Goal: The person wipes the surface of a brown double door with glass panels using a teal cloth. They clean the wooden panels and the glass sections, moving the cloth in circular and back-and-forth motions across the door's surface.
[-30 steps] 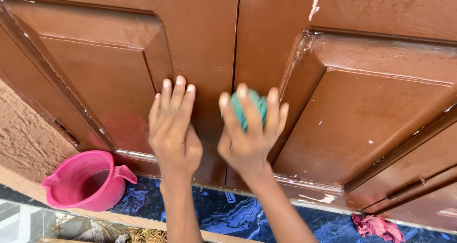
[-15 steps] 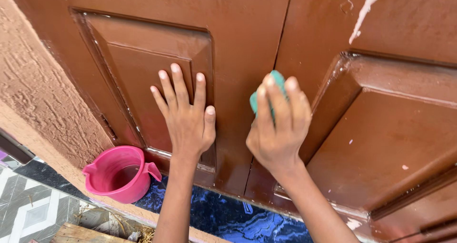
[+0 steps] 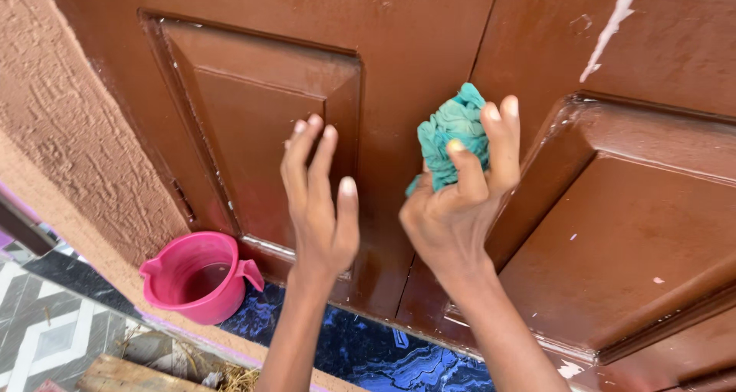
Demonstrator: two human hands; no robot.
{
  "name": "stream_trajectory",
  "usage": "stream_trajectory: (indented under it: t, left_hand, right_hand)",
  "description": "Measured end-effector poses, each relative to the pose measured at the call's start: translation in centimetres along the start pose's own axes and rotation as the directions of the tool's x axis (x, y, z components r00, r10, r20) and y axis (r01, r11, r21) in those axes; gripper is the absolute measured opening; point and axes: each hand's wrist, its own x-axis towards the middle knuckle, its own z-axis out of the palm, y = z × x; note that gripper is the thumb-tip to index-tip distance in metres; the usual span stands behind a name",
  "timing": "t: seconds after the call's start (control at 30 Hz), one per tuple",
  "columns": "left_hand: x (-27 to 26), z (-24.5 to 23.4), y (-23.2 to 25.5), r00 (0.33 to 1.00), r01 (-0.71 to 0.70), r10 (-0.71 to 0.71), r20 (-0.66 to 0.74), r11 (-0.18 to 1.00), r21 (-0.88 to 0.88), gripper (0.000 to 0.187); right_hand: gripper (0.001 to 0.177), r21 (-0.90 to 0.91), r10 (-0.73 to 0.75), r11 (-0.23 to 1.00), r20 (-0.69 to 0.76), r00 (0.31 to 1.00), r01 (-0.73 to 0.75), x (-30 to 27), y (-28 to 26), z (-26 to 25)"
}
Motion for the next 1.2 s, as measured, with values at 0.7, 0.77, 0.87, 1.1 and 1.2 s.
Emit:
stream_trajectory:
  t: [0.7,0.77,0.87,1.1,1.2]
  left_hand:
    - [4.7,8.8,6.4,0.894,-0.420,0.441,-0.076,0.886,0.196,0.045]
    - [8.4,9.0,7.5,0.877,-0.407,0.447,-0.173,0.885,0.225,0.046]
    - [12.6,8.7,9.2,0.859,-0.410,0.447,-0.251,0.893,0.188,0.051]
    - [12.2,8.7,12.9,0.813,-0.447,0.509,-0.283,0.857,0.258,0.040]
    - [16.4,9.0,13.0,0.818,-0.417,0.493,-0.297,0.863,0.286,0.036]
  right_hand:
    - [0.030,-0.210,0.207,0.958,0.042,0.978,-0.193,5.0,3.0,-13.1]
    - [0.029,-0.242,0.190,0.954,0.026,0.981,-0.179,6.5,4.5,-13.2]
    - [0.038,-0.277,0.153,0.951,0.039,0.987,-0.137,8.3,6.3,-12.7]
    - [0.037,-0.349,0.076,0.936,0.083,0.994,-0.042,8.7,6.6,-11.9]
    - [0.043,-0.393,0.038,0.919,0.056,0.998,-0.013,11.3,8.5,-12.3]
